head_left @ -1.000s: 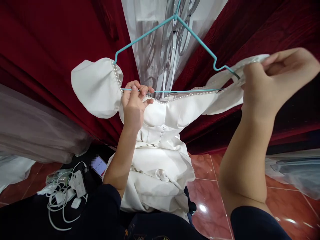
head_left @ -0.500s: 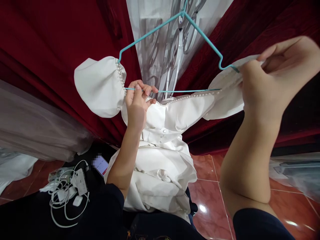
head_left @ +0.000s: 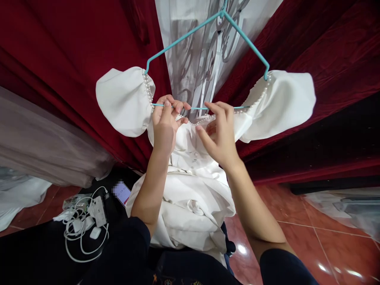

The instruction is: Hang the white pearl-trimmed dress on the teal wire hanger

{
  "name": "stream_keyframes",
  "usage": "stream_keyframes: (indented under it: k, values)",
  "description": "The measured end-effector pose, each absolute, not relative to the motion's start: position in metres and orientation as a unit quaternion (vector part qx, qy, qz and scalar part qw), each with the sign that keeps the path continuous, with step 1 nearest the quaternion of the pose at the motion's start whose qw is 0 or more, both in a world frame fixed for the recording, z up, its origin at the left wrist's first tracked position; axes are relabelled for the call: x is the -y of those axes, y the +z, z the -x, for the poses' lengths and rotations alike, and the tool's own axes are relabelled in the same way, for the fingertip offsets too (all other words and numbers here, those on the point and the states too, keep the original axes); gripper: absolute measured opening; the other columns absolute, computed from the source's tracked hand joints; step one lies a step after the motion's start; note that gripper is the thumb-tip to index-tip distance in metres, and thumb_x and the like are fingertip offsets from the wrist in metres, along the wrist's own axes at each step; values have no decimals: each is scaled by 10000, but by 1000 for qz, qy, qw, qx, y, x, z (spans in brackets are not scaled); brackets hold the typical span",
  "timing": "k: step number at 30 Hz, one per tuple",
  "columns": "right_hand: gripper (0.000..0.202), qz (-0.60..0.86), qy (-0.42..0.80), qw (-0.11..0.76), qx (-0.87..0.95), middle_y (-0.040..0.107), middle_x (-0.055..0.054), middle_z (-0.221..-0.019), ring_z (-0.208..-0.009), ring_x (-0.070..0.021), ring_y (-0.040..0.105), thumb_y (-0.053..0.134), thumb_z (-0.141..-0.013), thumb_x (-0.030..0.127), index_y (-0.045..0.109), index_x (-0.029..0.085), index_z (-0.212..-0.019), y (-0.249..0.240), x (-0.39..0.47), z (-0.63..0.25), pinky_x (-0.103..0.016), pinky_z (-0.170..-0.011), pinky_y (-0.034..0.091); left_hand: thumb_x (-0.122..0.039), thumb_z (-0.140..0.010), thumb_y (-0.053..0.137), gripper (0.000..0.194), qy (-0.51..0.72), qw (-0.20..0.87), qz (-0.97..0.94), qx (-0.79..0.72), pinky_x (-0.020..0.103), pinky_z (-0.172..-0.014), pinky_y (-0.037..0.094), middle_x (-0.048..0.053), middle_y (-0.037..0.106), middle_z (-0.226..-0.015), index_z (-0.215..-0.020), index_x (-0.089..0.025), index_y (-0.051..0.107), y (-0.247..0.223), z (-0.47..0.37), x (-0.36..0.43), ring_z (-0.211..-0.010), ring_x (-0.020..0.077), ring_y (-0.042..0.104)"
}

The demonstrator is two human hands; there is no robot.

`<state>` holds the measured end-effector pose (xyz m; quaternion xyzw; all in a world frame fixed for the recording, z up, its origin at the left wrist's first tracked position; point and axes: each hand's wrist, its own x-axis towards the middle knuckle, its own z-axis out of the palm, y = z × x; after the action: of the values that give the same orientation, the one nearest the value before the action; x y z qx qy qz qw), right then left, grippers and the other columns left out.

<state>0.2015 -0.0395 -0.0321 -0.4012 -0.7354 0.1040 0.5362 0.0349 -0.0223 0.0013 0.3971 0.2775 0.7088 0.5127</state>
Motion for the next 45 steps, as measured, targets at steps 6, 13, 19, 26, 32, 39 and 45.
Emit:
stream_keyframes:
  k: [6, 13, 19, 26, 32, 39, 45]
  values:
    - [376, 405, 63, 597, 690, 532, -110, -1349, -1035, -209, 597, 522, -1019, 388, 585, 301, -1379, -46, 24, -195, -314, -633, 525, -467, -1067, 596, 267, 652, 436, -494, -374, 223, -646, 544, 84, 756, -1050, -1101, -219, 690, -12, -30, 44, -974, 209, 751]
    - [395, 403, 76, 597, 690, 540, -106, -1359, -1017, -213, 598, 541, -1013, 378, 597, 315, -1399, -46, 27, -197, -320, -630, 510, -206, -930, 779, 209, 756, 8, -490, -434, 377, -1057, 507, 39, 641, -1170, -1099, -260, 667, -3, -22, 59, -1202, 243, 618]
    - [366, 404, 71, 593, 693, 562, -113, -1316, -1176, -246, 615, 541, -1032, 376, 632, 283, -1375, -45, 22, -202, -427, -904, 601, 12, -790, 736, 536, 658, 19, -561, -501, 462, -1350, 152, 81, 528, -1434, -1244, -248, 619, 17, 11, 10, -1508, 311, 363]
    - [307, 400, 47, 622, 671, 580, -79, -1123, -903, -178, 601, 573, -1050, 457, 718, 282, -1255, -43, 12, -206, -330, -691, 524, -112, -899, 805, 414, 635, 115, -569, -509, 453, -1337, 184, 2, 512, -1489, -1242, -288, 652, 22, 29, -19, -1577, 297, 199]
    - [299, 451, 21, 607, 654, 618, -80, -1036, -800, -154, 533, 564, -1060, 510, 751, 278, -1090, -31, 12, -212, -347, -606, 446, 107, -1032, 396, 437, 684, 146, -572, -429, 236, -1104, 443, -71, 711, -1059, -1040, -192, 715, 26, 49, -29, -1116, 109, 596]
    - [290, 462, 20, 587, 664, 622, -74, -968, -788, -175, 556, 552, -1061, 538, 726, 306, -1069, -27, 13, -211, -379, -631, 491, -54, -1046, 579, 240, 708, 184, -488, -476, 261, -946, 517, -67, 706, -836, -885, -184, 701, -23, 94, -39, -942, 111, 669]
    - [272, 434, 42, 615, 657, 605, -46, -935, -748, -142, 533, 603, -1046, 515, 752, 287, -1048, -27, 11, -208, -337, -600, 433, -135, -789, 725, 184, 625, 240, -603, -433, 263, -916, 561, 66, 793, -1015, -945, -162, 820, -45, 54, -5, -989, 193, 737]
